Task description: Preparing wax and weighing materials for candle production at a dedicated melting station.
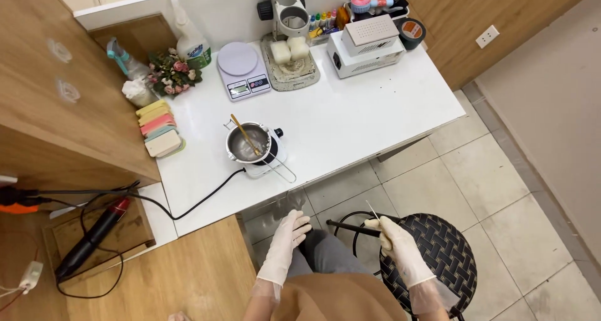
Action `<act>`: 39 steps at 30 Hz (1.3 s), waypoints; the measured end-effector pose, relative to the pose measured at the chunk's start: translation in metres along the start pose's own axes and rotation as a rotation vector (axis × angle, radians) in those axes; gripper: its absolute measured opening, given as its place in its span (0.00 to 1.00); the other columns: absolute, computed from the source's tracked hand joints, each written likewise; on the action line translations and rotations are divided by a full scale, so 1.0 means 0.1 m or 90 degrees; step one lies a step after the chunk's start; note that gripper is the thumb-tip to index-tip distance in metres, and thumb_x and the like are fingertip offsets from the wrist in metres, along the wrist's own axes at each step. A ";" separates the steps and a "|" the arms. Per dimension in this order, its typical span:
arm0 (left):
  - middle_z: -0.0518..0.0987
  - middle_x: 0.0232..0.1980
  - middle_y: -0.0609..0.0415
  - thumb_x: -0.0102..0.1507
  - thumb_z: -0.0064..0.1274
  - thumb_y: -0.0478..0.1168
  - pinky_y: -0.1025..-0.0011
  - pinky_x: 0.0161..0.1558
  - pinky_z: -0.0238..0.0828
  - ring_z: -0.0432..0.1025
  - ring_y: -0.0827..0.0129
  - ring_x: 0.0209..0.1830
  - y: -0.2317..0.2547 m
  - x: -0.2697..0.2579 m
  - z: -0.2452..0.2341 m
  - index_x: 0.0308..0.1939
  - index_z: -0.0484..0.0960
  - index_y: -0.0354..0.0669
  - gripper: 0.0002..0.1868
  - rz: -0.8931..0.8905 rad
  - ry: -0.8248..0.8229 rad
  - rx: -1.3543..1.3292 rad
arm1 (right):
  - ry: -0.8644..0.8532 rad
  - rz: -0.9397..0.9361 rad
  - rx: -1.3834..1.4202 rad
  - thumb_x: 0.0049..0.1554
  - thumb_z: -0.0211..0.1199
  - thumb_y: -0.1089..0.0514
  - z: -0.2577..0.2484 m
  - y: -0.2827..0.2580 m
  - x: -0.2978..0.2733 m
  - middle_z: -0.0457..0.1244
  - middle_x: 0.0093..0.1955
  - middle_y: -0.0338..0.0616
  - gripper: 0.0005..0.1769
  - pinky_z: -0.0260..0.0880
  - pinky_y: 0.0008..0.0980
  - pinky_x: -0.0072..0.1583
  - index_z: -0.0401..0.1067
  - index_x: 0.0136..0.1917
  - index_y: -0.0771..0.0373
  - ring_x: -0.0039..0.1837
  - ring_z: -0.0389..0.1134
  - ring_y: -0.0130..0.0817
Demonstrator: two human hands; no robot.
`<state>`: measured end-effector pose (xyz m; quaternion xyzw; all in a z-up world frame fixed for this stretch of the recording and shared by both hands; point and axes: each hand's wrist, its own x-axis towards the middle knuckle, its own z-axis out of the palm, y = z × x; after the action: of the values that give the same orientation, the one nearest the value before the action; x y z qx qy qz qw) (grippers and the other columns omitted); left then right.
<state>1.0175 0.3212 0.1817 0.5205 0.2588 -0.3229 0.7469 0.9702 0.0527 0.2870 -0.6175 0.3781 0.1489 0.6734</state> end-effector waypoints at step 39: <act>0.75 0.65 0.43 0.69 0.25 0.69 0.60 0.64 0.64 0.70 0.57 0.63 0.45 1.48 0.38 0.72 0.64 0.37 0.43 0.129 0.317 -0.561 | -0.494 -0.564 -0.828 0.60 0.60 0.44 2.47 -2.06 2.71 0.72 0.46 0.48 0.16 0.73 0.42 0.49 0.79 0.53 0.52 0.45 0.73 0.48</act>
<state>1.1505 0.2649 0.1146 0.2397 0.4886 0.0243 0.8386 1.3692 0.1741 0.2355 -0.8749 -0.3119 0.2589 0.2650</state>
